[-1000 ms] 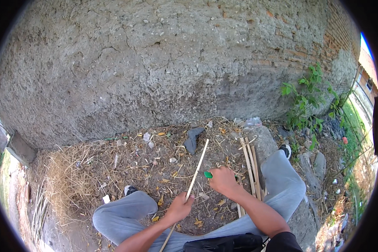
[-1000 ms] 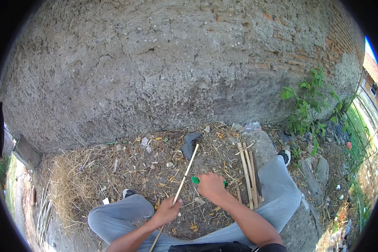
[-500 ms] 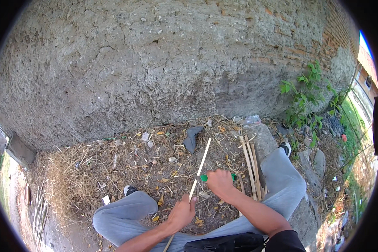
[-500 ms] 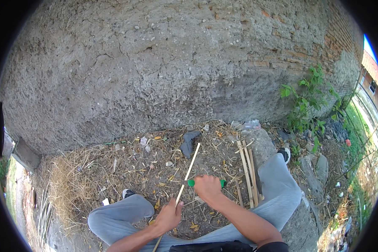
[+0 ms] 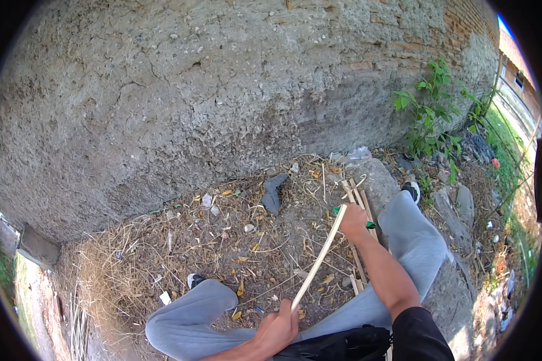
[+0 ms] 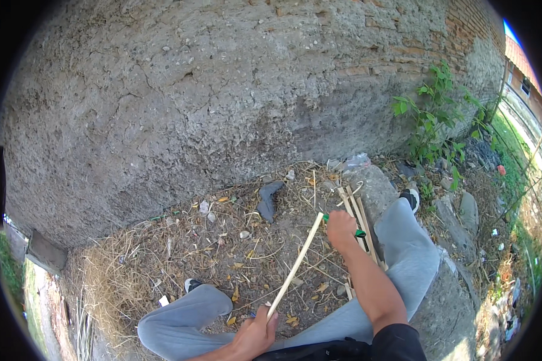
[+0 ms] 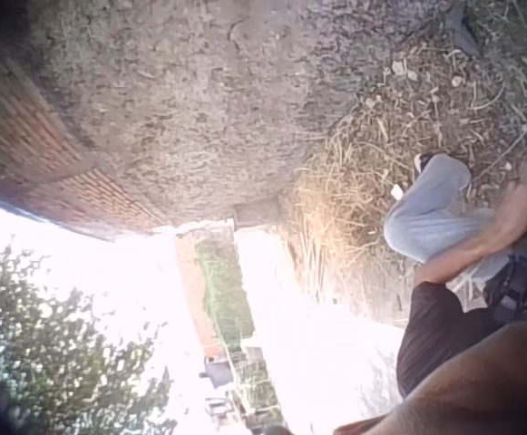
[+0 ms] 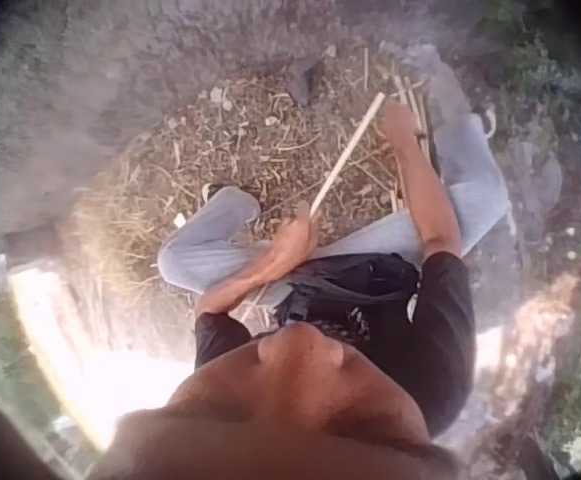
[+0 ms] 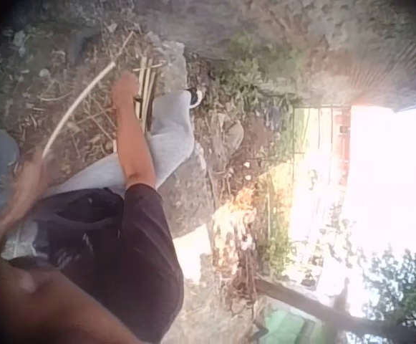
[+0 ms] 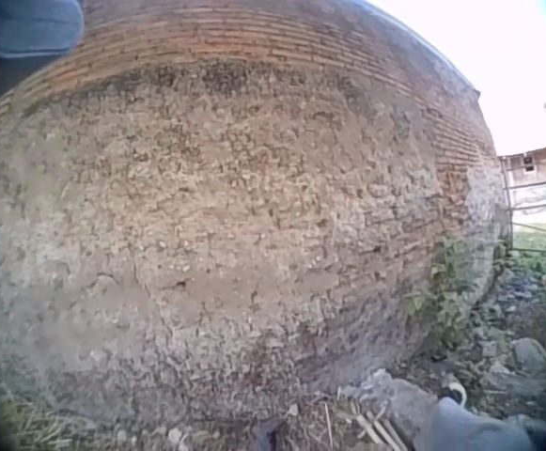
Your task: The person shaves a bamboo strip using a utility knife and then splits another bamboo strip with a machete.
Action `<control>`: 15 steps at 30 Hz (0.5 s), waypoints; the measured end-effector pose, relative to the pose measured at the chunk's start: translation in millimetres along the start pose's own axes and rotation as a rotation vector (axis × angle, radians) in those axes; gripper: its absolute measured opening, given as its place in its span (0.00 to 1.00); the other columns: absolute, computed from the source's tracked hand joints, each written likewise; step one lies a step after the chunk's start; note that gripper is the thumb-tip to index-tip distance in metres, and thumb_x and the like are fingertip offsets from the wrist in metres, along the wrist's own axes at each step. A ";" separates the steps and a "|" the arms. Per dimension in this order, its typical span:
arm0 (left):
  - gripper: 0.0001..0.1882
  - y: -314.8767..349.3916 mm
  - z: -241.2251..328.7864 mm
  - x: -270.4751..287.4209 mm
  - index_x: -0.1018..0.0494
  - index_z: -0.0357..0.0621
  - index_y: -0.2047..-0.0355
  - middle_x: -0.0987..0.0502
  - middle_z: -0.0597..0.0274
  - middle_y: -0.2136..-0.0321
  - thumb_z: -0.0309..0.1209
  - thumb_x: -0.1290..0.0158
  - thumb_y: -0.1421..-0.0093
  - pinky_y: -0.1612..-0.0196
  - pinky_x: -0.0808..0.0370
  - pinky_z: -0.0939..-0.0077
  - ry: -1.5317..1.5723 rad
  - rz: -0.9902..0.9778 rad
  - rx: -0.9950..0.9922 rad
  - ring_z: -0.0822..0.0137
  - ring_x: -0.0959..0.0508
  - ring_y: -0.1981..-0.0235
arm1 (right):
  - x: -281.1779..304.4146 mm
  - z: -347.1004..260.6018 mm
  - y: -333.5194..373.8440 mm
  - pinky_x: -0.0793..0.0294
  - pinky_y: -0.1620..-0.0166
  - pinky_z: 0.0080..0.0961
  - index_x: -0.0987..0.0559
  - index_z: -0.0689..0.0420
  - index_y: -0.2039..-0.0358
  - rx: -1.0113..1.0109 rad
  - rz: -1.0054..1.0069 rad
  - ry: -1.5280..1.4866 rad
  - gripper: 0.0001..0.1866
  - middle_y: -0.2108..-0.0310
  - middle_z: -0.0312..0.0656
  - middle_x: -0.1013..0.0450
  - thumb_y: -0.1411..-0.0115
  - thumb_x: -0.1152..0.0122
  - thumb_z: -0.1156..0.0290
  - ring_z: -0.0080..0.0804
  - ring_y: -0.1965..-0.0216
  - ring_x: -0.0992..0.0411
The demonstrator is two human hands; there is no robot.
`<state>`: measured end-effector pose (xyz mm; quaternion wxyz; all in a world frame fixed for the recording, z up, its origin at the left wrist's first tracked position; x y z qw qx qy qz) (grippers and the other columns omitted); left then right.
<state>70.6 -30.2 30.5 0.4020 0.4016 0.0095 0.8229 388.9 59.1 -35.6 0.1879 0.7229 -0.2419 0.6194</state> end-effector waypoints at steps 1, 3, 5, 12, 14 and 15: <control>0.15 0.5 5.8 9.1 0.39 0.30 0.64 0.27 0.33 0.84 0.35 0.57 0.32 0.77 0.32 0.42 0.056 0.017 -0.038 0.31 0.26 0.80 | -4.8 14.2 -0.6 0.21 0.59 0.37 0.17 0.57 0.67 -0.091 -0.025 0.008 0.08 0.65 0.48 0.21 0.42 0.45 0.75 0.44 0.61 0.21; 0.14 -20.4 -21.0 26.1 0.39 0.32 0.63 0.27 0.32 0.82 0.35 0.57 0.32 0.77 0.32 0.43 0.081 0.085 -0.006 0.32 0.25 0.79 | -12.7 14.3 -2.5 0.21 0.58 0.38 0.17 0.58 0.67 -0.141 -0.049 -0.019 0.07 0.64 0.50 0.21 0.44 0.43 0.74 0.45 0.60 0.21; 0.14 -37.6 -51.9 44.6 0.40 0.34 0.60 0.26 0.40 0.82 0.36 0.58 0.31 0.76 0.31 0.51 0.133 0.183 0.056 0.42 0.23 0.79 | -7.5 -18.6 7.2 0.22 0.56 0.42 0.18 0.60 0.66 -0.054 -0.081 -0.090 0.09 0.64 0.52 0.22 0.47 0.40 0.72 0.47 0.59 0.22; 0.12 -60.8 -71.3 33.2 0.41 0.44 0.56 0.33 0.64 0.77 0.40 0.61 0.29 0.86 0.38 0.82 0.726 0.111 0.042 0.80 0.38 0.87 | 25.5 -90.5 33.7 0.26 0.57 0.52 0.19 0.57 0.71 0.169 -0.072 -0.441 0.07 0.74 0.58 0.24 0.49 0.40 0.68 0.57 0.66 0.24; 0.12 -61.1 -70.0 30.7 0.40 0.44 0.57 0.33 0.64 0.76 0.40 0.61 0.29 0.87 0.37 0.81 0.773 0.056 0.052 0.79 0.38 0.88 | 31.4 -98.7 45.4 0.25 0.57 0.50 0.19 0.58 0.70 0.200 -0.117 -0.448 0.09 0.71 0.58 0.24 0.48 0.41 0.68 0.58 0.64 0.24; 0.11 -61.5 -67.6 28.5 0.40 0.44 0.58 0.32 0.64 0.75 0.39 0.62 0.28 0.87 0.37 0.80 0.818 -0.002 0.058 0.78 0.37 0.88 | 32.8 -103.2 50.7 0.25 0.57 0.48 0.18 0.58 0.69 0.227 -0.157 -0.454 0.10 0.69 0.59 0.24 0.47 0.41 0.67 0.58 0.63 0.24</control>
Point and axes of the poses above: each hand's wrist, its own y-axis away from the middle knuckle, its own x-axis out of the back of the hand, z = x × y, the point moved 8 cm from there along -y, towards the middle knuckle
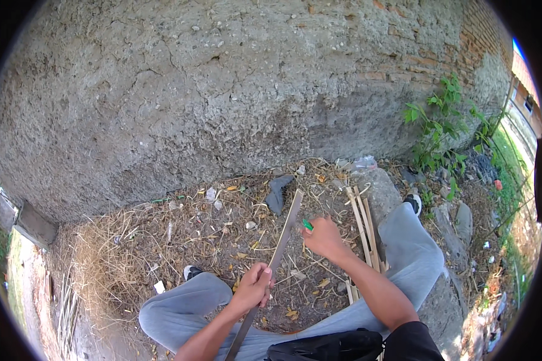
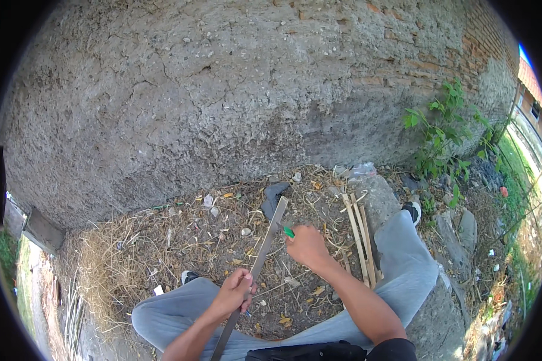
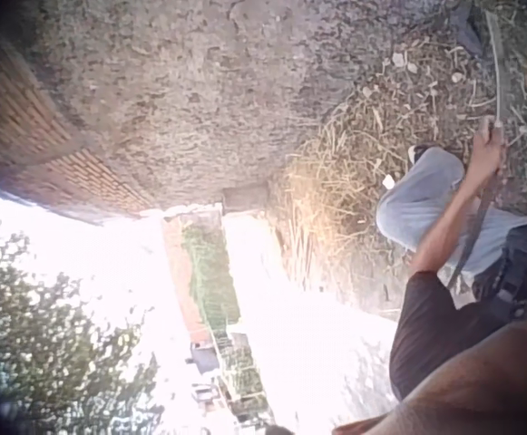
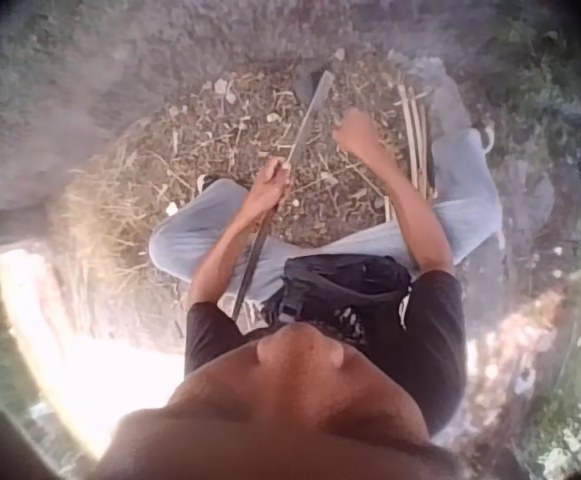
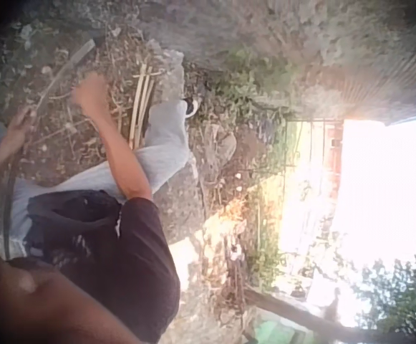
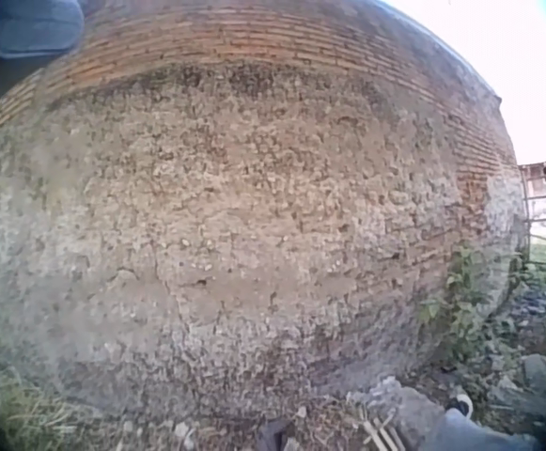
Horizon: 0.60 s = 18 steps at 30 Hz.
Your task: The person shaves a bamboo strip using a utility knife and then splits another bamboo strip with a machete.
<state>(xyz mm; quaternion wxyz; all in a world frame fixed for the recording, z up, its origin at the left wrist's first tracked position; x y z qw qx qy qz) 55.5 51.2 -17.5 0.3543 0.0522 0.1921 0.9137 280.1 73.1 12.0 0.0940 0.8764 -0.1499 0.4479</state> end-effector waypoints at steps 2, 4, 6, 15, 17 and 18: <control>0.12 -0.1 0.4 -0.4 0.37 0.43 0.62 0.32 0.64 0.77 0.38 0.63 0.28 0.87 0.35 0.79 0.064 0.012 0.043 0.77 0.37 0.88 | -2.4 -2.9 8.4 0.25 0.58 0.49 0.18 0.58 0.69 0.039 0.019 0.033 0.10 0.71 0.59 0.24 0.47 0.42 0.68 0.58 0.65 0.24; 0.16 -2.0 -13.4 2.0 0.34 0.41 0.64 0.33 0.67 0.81 0.40 0.62 0.28 0.87 0.36 0.81 0.241 0.016 0.209 0.78 0.36 0.88 | -3.6 -6.8 19.5 0.25 0.59 0.49 0.18 0.58 0.69 0.077 0.038 0.068 0.09 0.72 0.59 0.24 0.48 0.43 0.69 0.58 0.66 0.23; 0.17 -4.1 -18.1 3.9 0.34 0.42 0.65 0.35 0.69 0.83 0.41 0.64 0.28 0.87 0.38 0.81 0.270 0.016 0.233 0.78 0.37 0.88 | -4.8 -18.5 32.5 0.25 0.60 0.48 0.18 0.57 0.69 0.149 0.006 0.133 0.09 0.73 0.58 0.24 0.48 0.44 0.70 0.57 0.68 0.23; 0.16 -1.4 -25.9 -16.6 0.38 0.45 0.73 0.42 0.72 0.88 0.40 0.65 0.31 0.89 0.47 0.79 0.228 0.010 0.226 0.78 0.43 0.90 | -27.0 -30.1 46.5 0.25 0.69 0.47 0.20 0.57 0.74 0.264 0.113 0.291 0.08 0.78 0.54 0.24 0.46 0.46 0.69 0.50 0.74 0.23; 0.16 1.0 -29.0 -20.7 0.39 0.46 0.74 0.42 0.72 0.88 0.40 0.64 0.31 0.89 0.48 0.79 0.240 0.011 0.219 0.78 0.43 0.90 | -31.1 -29.2 44.8 0.25 0.69 0.46 0.20 0.56 0.75 0.266 0.126 0.324 0.08 0.79 0.52 0.25 0.46 0.46 0.69 0.49 0.74 0.22; 0.17 3.1 -28.2 -20.6 0.38 0.45 0.74 0.42 0.72 0.87 0.39 0.65 0.31 0.88 0.47 0.78 0.224 0.042 0.203 0.78 0.43 0.89 | -32.7 -28.8 43.9 0.25 0.69 0.45 0.20 0.56 0.76 0.269 0.140 0.356 0.08 0.80 0.51 0.25 0.46 0.46 0.69 0.48 0.75 0.22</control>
Point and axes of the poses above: each hand's wrist, its own y-axis away from the middle knuckle, its own x-axis out of the back of the hand, z = x × y, the point moved 8 cm from there along -y, towards the middle knuckle
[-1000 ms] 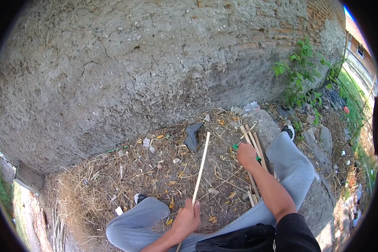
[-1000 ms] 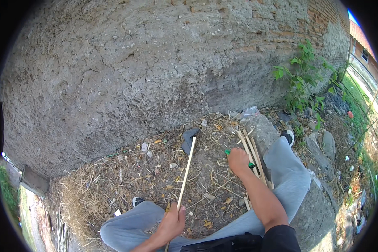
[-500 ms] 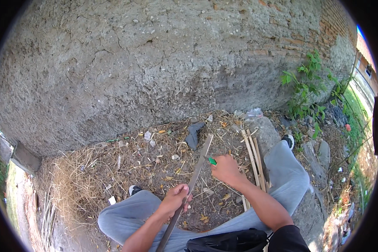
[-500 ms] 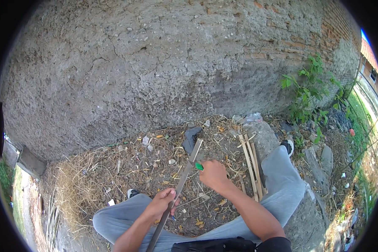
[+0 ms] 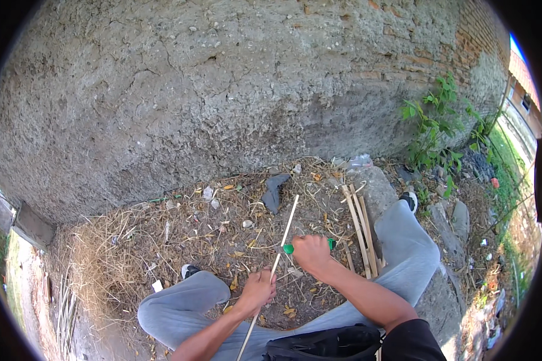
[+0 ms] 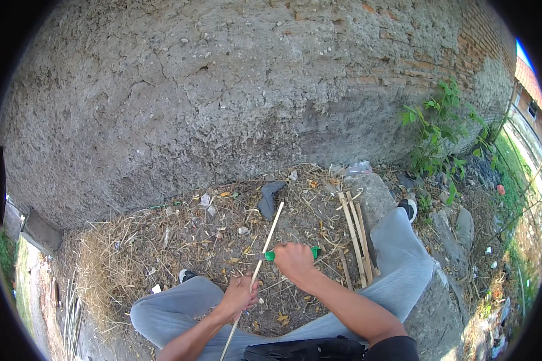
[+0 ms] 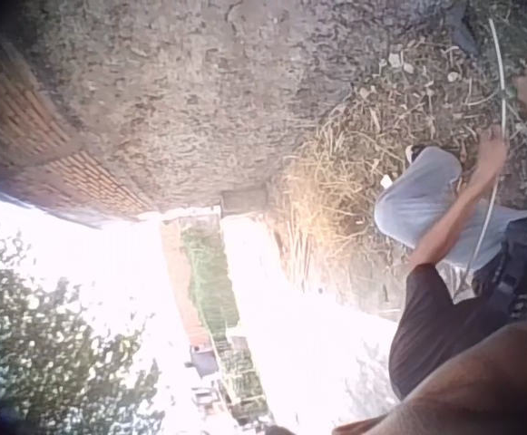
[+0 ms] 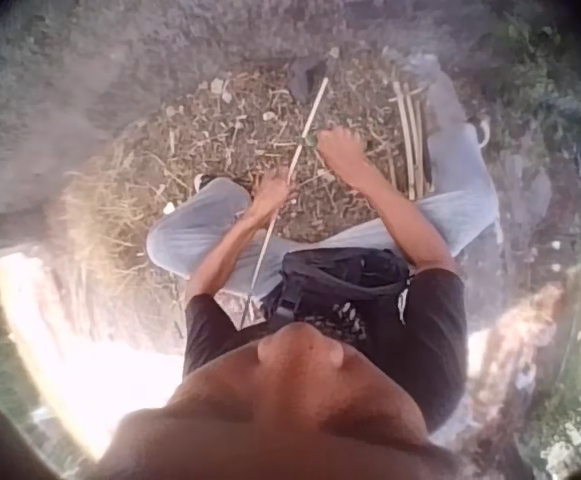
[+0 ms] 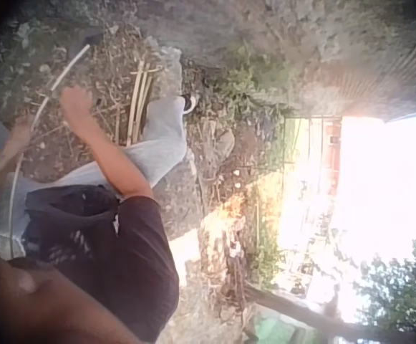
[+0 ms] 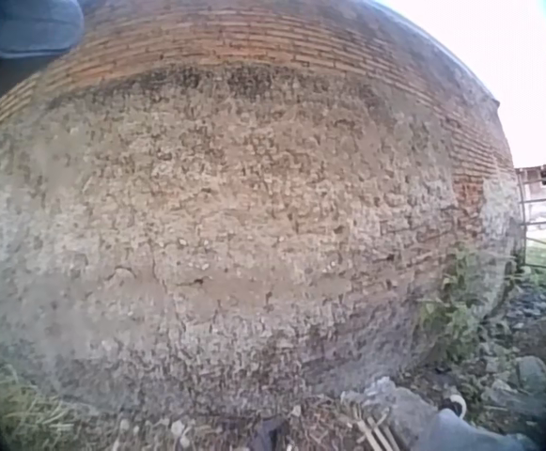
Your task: The person shaves a bamboo strip using a utility knife and then splits another bamboo strip with a machete.
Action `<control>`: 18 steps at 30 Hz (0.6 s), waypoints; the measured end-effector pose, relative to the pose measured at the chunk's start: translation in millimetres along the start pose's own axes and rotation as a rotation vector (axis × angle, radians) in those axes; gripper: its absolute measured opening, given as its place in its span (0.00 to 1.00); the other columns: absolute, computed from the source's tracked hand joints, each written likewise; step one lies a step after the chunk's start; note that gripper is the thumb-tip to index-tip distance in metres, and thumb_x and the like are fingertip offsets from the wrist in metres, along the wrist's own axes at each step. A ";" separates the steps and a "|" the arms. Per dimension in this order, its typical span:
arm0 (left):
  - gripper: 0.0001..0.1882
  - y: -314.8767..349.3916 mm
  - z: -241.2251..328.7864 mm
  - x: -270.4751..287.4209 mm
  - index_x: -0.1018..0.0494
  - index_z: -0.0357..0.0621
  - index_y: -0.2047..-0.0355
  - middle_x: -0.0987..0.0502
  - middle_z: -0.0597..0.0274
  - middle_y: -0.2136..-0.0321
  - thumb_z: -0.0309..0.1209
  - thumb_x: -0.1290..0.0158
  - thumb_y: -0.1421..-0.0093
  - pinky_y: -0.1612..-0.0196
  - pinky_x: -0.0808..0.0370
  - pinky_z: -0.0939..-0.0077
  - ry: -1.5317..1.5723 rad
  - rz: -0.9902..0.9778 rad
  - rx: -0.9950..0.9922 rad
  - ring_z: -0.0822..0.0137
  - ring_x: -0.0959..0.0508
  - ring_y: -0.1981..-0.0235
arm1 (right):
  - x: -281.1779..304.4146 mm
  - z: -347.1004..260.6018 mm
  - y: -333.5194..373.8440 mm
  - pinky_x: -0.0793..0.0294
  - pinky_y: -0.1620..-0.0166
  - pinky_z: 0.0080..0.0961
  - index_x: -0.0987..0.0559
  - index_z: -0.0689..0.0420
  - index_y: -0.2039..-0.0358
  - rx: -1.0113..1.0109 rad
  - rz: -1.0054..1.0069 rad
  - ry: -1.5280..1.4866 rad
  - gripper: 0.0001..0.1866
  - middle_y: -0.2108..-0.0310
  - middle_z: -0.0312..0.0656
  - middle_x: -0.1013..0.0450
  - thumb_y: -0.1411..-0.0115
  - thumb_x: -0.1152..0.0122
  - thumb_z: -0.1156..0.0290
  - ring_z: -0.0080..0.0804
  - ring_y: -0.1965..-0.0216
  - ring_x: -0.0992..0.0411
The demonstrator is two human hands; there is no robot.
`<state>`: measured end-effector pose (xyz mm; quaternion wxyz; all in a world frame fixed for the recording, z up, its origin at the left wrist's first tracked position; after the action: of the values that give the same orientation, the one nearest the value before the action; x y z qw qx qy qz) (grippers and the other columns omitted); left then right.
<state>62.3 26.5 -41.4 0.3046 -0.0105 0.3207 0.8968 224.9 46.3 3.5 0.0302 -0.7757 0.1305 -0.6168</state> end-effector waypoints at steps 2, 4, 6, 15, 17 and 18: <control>0.18 0.7 -0.9 0.4 0.38 0.44 0.75 0.41 0.72 0.87 0.39 0.65 0.30 0.88 0.47 0.78 -0.012 0.027 -0.016 0.77 0.43 0.89 | -4.8 2.4 -4.0 0.24 0.69 0.45 0.20 0.57 0.76 0.002 -0.009 0.001 0.08 0.79 0.52 0.24 0.46 0.46 0.70 0.49 0.74 0.22; 0.19 0.6 0.1 3.0 0.37 0.43 0.75 0.40 0.70 0.87 0.40 0.65 0.30 0.87 0.45 0.76 -0.038 0.056 -0.049 0.76 0.42 0.88 | -7.7 10.9 -12.4 0.24 0.69 0.45 0.20 0.58 0.76 0.004 -0.018 0.001 0.09 0.78 0.53 0.24 0.46 0.46 0.70 0.50 0.73 0.22; 0.19 6.5 -19.2 1.7 0.36 0.43 0.75 0.40 0.70 0.87 0.40 0.65 0.30 0.86 0.44 0.75 -0.084 0.059 0.007 0.76 0.41 0.88 | -11.1 42.2 -28.3 0.23 0.69 0.45 0.19 0.59 0.75 -0.155 -0.068 0.050 0.09 0.76 0.55 0.23 0.46 0.47 0.72 0.51 0.71 0.21; 0.18 1.7 -43.5 -6.1 0.35 0.43 0.74 0.39 0.71 0.86 0.40 0.66 0.31 0.85 0.42 0.75 -0.115 -0.019 0.234 0.76 0.39 0.87 | -57.5 157.5 -34.9 0.20 0.61 0.36 0.17 0.56 0.67 -0.442 -0.204 0.221 0.09 0.65 0.47 0.20 0.42 0.44 0.70 0.44 0.62 0.20; 0.17 8.9 -36.2 -4.3 0.37 0.46 0.74 0.41 0.72 0.87 0.39 0.67 0.31 0.87 0.43 0.77 -0.208 -0.085 0.188 0.76 0.40 0.88 | -50.5 202.5 -21.5 0.20 0.59 0.35 0.18 0.57 0.65 -0.583 -0.269 0.151 0.08 0.63 0.48 0.21 0.42 0.42 0.73 0.44 0.59 0.21; 0.17 7.2 -28.1 5.2 0.37 0.46 0.74 0.41 0.72 0.87 0.39 0.67 0.31 0.87 0.43 0.77 -0.222 -0.083 0.191 0.76 0.40 0.88 | -52.1 190.4 -23.6 0.20 0.59 0.35 0.18 0.57 0.65 -0.591 -0.266 0.138 0.08 0.63 0.48 0.21 0.42 0.42 0.73 0.44 0.59 0.21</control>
<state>49.2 8.5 -60.7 0.3747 0.1046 0.3682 0.8444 401.9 59.9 -86.2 -0.2859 -0.7174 0.2031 -0.6020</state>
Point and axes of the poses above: each hand's wrist, its own y-axis away from the middle knuckle, its own x-axis out of the back of the hand, z = x × y, the point moved 8 cm from there along -y, towards the middle knuckle
